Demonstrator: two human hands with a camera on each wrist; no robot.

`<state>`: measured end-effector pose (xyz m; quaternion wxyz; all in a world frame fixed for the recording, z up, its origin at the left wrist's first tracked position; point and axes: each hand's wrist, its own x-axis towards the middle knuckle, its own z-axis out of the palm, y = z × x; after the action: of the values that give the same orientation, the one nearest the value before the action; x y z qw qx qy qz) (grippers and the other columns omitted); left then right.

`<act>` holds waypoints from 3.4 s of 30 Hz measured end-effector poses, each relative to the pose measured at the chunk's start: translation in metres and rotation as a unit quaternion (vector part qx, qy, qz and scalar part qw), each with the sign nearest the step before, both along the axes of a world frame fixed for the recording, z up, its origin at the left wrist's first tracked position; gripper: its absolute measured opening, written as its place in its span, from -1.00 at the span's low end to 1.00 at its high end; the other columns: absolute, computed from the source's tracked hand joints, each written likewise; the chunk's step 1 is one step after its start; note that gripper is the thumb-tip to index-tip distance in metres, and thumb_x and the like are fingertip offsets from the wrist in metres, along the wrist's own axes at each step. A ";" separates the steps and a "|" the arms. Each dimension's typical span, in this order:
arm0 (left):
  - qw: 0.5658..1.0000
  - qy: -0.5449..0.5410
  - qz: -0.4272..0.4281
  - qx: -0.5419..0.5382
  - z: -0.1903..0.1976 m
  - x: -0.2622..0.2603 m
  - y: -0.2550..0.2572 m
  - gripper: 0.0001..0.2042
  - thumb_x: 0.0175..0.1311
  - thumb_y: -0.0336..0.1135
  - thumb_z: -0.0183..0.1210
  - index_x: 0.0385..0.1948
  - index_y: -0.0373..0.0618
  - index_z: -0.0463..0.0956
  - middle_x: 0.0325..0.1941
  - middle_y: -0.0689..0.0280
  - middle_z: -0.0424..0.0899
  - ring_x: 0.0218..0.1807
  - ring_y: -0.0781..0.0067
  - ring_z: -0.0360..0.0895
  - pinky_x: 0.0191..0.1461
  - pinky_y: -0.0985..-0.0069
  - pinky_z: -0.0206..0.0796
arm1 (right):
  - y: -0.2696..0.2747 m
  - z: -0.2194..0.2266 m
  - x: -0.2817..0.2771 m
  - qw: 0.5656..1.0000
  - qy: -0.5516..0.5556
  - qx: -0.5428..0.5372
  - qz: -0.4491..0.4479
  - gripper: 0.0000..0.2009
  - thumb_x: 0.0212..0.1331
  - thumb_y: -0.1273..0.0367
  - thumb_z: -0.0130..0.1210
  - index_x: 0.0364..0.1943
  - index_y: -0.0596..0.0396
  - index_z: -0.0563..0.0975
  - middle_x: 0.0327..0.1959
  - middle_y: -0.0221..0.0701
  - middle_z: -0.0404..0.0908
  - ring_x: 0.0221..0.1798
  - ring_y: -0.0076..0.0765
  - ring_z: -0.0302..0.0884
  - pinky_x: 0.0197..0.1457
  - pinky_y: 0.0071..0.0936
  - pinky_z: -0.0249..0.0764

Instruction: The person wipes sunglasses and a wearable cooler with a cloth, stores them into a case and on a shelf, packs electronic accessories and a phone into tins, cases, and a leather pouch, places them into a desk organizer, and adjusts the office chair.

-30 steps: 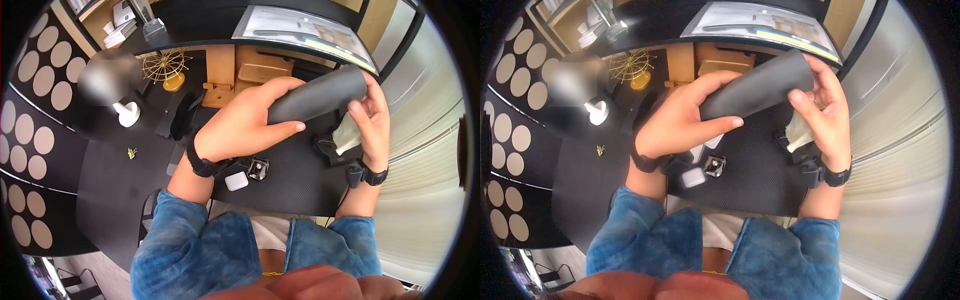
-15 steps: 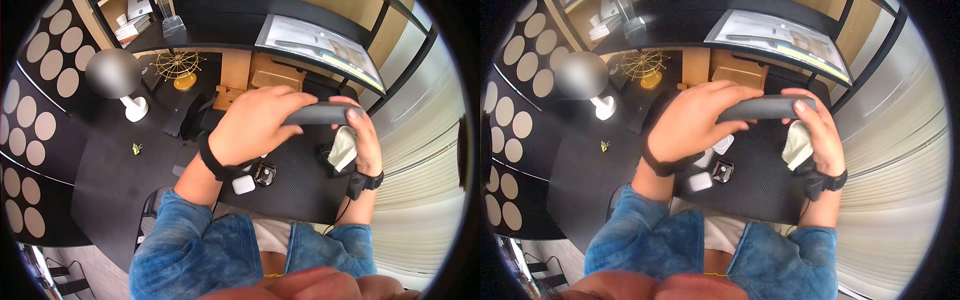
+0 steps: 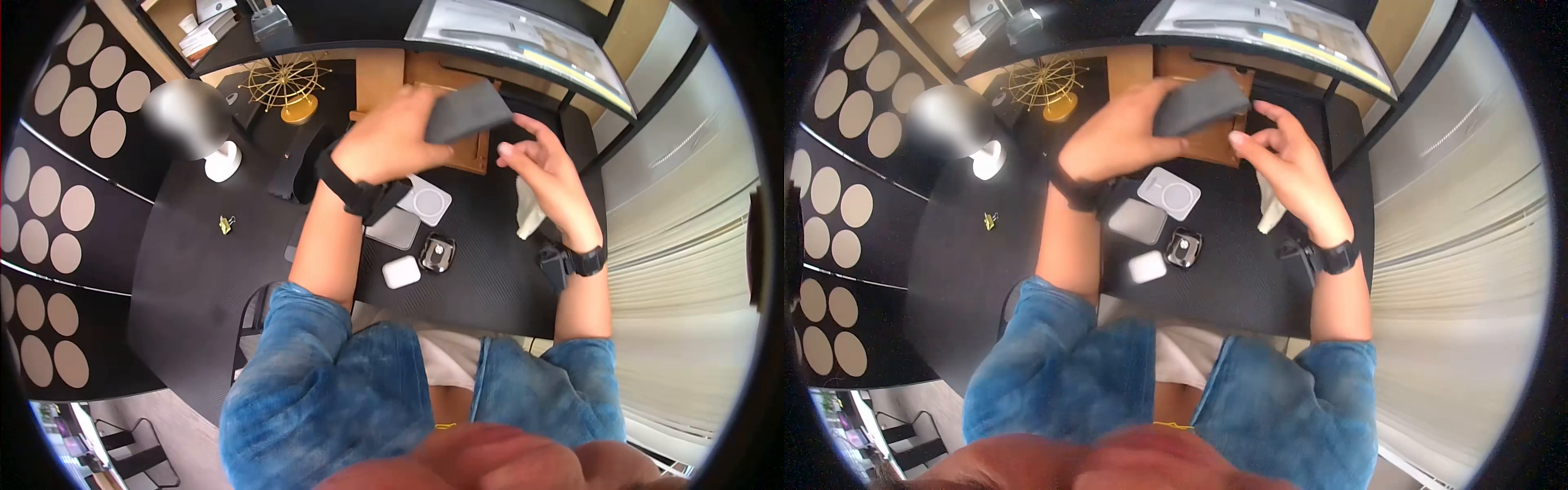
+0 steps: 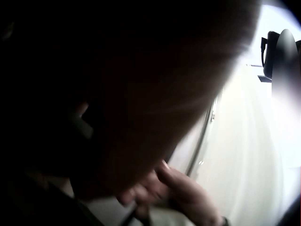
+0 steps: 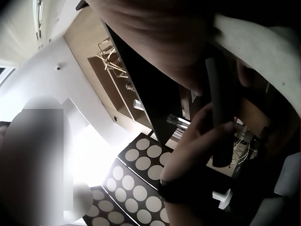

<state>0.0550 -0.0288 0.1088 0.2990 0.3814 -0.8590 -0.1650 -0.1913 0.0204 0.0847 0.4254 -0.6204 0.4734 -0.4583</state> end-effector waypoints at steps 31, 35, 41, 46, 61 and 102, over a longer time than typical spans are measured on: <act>0.953 0.084 -0.028 0.289 -0.087 -0.101 -0.009 -0.19 0.37 0.08 0.10 0.34 -0.55 0.07 0.34 -0.17 0.31 0.38 0.06 0.29 0.39 0.38 0.16 | 0.020 -0.116 0.001 0.959 -0.259 0.106 0.038 -0.50 0.44 0.01 -0.10 0.11 0.21 0.41 -0.19 -0.34 0.60 -0.09 -0.43 0.57 0.00 -0.59 0.36; 0.914 0.146 -0.085 0.369 -0.093 -0.102 -0.011 -0.31 0.46 -0.01 0.02 0.35 -0.48 0.11 0.38 -0.09 0.29 0.41 0.18 0.25 0.34 0.41 0.22 | 0.028 -0.105 0.003 0.947 -0.287 0.144 -0.019 -0.52 0.42 0.02 -0.08 0.08 0.17 0.45 -0.18 -0.32 0.60 -0.15 -0.46 0.58 -0.10 -0.56 0.41; 0.897 0.035 -0.138 0.419 -0.082 -0.090 -0.015 -0.40 0.48 -0.01 0.00 0.37 -0.27 0.19 0.27 0.12 0.44 0.26 0.38 0.41 0.23 0.46 0.31 | 0.023 -0.108 -0.009 0.901 -0.363 0.217 -0.095 -0.58 0.41 0.02 -0.06 0.01 0.08 0.50 -0.22 -0.38 0.61 -0.31 -0.53 0.51 -0.26 -0.53 0.44; 0.911 0.033 -0.150 0.382 -0.088 -0.088 -0.013 -0.43 0.49 0.00 -0.02 0.37 -0.21 0.23 0.11 0.26 0.57 0.07 0.52 0.53 0.12 0.51 0.34 | 0.024 -0.107 -0.015 0.876 -0.427 0.209 -0.080 -0.62 0.43 0.05 -0.06 0.03 0.05 0.48 -0.14 -0.40 0.64 -0.28 -0.54 0.51 -0.23 -0.47 0.48; 0.923 0.020 -0.195 0.331 -0.081 -0.086 -0.005 -0.57 0.48 -0.21 0.01 0.27 -0.24 0.34 -0.05 0.31 0.59 -0.19 0.53 0.55 -0.02 0.61 0.37 | 0.039 -0.099 -0.007 0.989 0.050 0.090 -0.105 -0.52 0.29 0.22 0.11 0.11 0.38 0.41 -0.33 -0.20 0.66 -0.29 -0.37 0.62 -0.25 -0.47 0.48; 0.923 0.288 -0.244 0.071 -0.001 -0.077 0.066 -0.50 0.28 -0.44 0.22 0.19 -0.25 0.16 0.03 0.19 0.47 0.07 0.42 0.46 0.12 0.45 0.34 | 0.031 0.056 0.024 0.933 -0.332 -0.124 -0.064 -0.75 0.28 0.28 0.23 -0.16 0.22 0.64 -0.35 -0.43 0.67 -0.33 -0.60 0.58 -0.28 -0.63 0.51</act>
<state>-0.0224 0.0369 0.1081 0.4564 0.1167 -0.7880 -0.3965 -0.1678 0.0516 0.1411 0.4481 -0.4493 0.2830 -0.7192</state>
